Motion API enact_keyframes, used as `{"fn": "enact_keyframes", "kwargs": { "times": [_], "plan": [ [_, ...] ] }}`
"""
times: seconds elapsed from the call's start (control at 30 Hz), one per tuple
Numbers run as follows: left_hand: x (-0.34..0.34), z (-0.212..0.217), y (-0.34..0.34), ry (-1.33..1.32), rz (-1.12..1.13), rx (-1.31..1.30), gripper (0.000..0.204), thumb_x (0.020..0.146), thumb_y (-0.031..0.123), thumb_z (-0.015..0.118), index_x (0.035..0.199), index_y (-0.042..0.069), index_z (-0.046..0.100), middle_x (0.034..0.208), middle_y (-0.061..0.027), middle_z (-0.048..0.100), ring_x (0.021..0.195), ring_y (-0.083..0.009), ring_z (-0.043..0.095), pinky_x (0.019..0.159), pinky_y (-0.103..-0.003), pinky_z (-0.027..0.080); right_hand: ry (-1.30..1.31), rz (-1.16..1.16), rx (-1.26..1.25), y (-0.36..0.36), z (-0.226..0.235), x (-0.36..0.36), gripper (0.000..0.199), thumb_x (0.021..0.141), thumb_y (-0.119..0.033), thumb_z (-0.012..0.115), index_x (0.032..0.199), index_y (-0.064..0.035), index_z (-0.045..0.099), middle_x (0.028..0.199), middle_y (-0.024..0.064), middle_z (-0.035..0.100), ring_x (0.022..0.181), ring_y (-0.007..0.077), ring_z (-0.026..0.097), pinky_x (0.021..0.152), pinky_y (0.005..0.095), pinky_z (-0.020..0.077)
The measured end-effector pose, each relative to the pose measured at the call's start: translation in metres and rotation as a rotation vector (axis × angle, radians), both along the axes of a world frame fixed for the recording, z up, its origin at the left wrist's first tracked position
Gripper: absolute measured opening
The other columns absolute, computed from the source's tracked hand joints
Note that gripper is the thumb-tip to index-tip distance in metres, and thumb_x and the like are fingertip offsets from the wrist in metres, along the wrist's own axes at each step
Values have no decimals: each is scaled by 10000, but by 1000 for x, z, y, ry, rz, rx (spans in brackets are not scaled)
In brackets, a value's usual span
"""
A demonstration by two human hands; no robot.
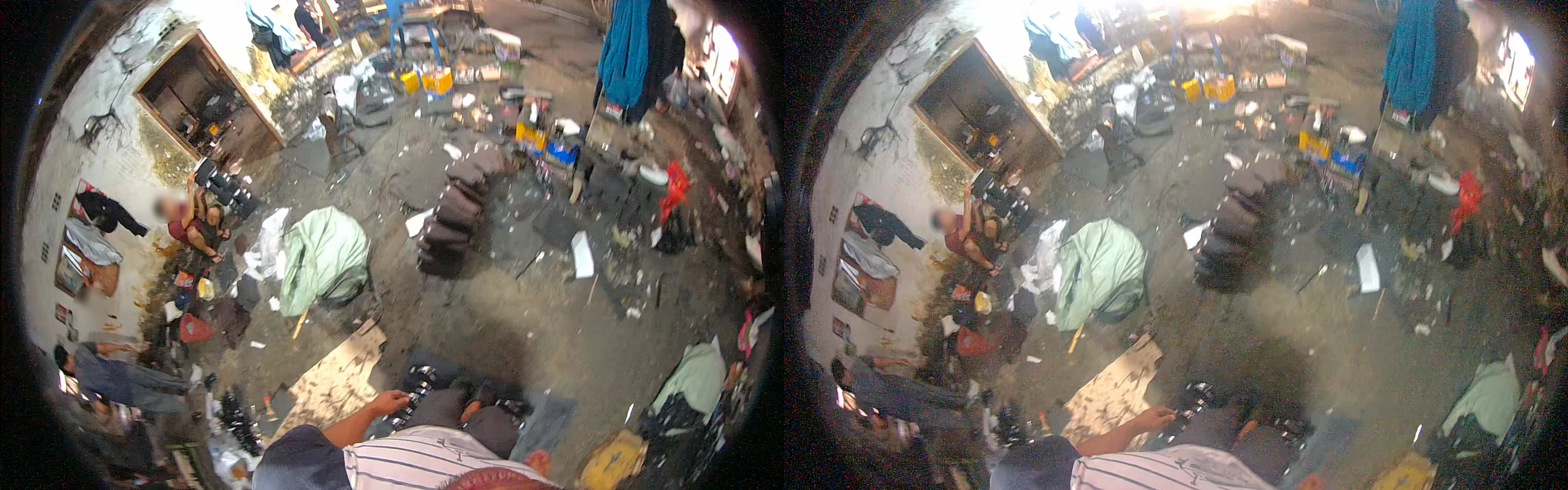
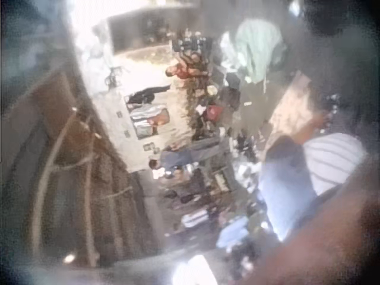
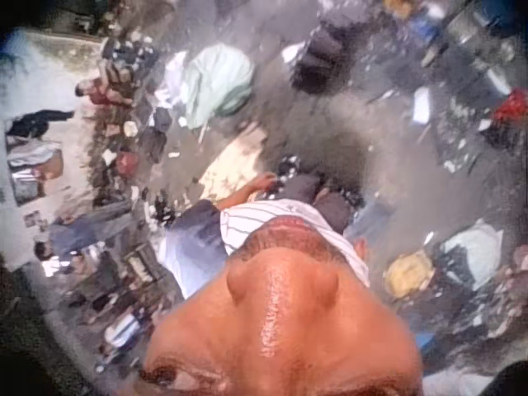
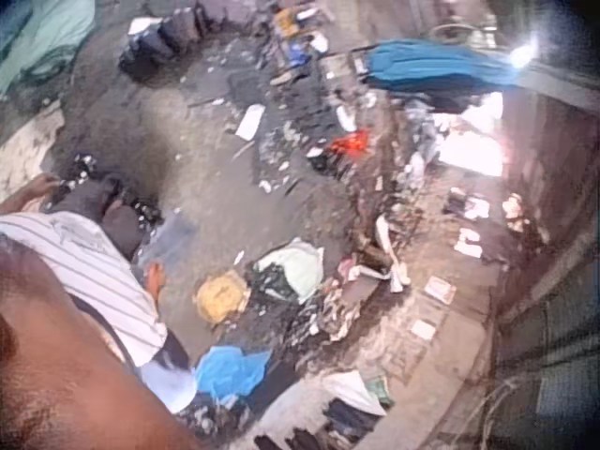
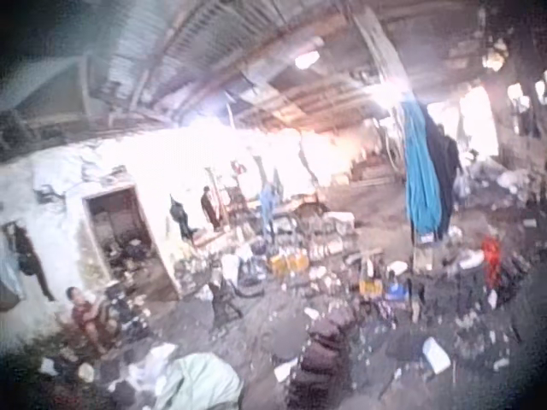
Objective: The person sits on the floor and arranges black flip-flops in neat rows on a large black mat. They pick up flip-flops from a pile, place them on the mat, and adjust their positions to form organized lines.
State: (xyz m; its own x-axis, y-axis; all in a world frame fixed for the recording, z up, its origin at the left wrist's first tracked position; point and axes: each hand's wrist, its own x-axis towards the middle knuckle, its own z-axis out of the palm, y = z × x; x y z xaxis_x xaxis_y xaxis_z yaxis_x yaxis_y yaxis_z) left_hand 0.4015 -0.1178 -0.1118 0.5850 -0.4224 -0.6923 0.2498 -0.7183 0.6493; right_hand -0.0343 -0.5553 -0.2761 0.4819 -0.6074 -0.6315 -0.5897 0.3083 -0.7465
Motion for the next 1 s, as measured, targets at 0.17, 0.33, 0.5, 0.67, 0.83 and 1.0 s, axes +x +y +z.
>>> {"fn": "enact_keyframes", "kwargs": {
  "times": [0.17,0.33,0.5,0.67,0.83,1.0],
  "plan": [
    [-8,-27,-16,-10,156,39,378,934,363,579,1154,71,671,1005,-80,701,908,-162,643,840,-320,509,14,17,83,16,66,130,226,954,-336,515,915,-115,540,670,28,537,514,142,499,433,307,430],
    [-33,-22,-22,60,410,-129,326,929,309,612,1153,81,672,1018,-68,703,923,-165,644,819,-330,519,-82,41,86,16,76,178,218,952,-325,519,930,-110,545,685,31,548,525,143,512,440,307,438],
    [-88,-75,36,-86,-385,102,441,926,443,512,1091,80,700,1059,-142,701,1006,-287,654,912,-398,482,-142,116,119,39,86,188,211,951,-314,523,944,-104,549,699,35,559,536,144,525,447,306,447],
    [-84,-36,4,29,-210,109,400,920,422,547,1136,119,693,1104,-127,693,1040,-268,646,924,-382,480,-168,118,127,62,88,180,206,950,-303,527,959,-99,553,714,39,570,548,146,538,454,306,455],
    [-89,-24,0,-106,110,7,394,928,378,578,1172,79,661,1044,-111,704,910,-238,673,849,-342,511,-147,112,141,86,95,139,201,949,-292,531,973,-94,558,729,43,581,559,147,551,461,306,464],
    [-127,-9,-1,-179,102,-71,423,928,376,587,1175,39,651,994,-114,715,852,-202,689,801,-326,528,-163,80,135,98,87,113,198,948,-281,536,987,-89,562,743,47,592,570,148,564,468,305,472]
  ]
}}
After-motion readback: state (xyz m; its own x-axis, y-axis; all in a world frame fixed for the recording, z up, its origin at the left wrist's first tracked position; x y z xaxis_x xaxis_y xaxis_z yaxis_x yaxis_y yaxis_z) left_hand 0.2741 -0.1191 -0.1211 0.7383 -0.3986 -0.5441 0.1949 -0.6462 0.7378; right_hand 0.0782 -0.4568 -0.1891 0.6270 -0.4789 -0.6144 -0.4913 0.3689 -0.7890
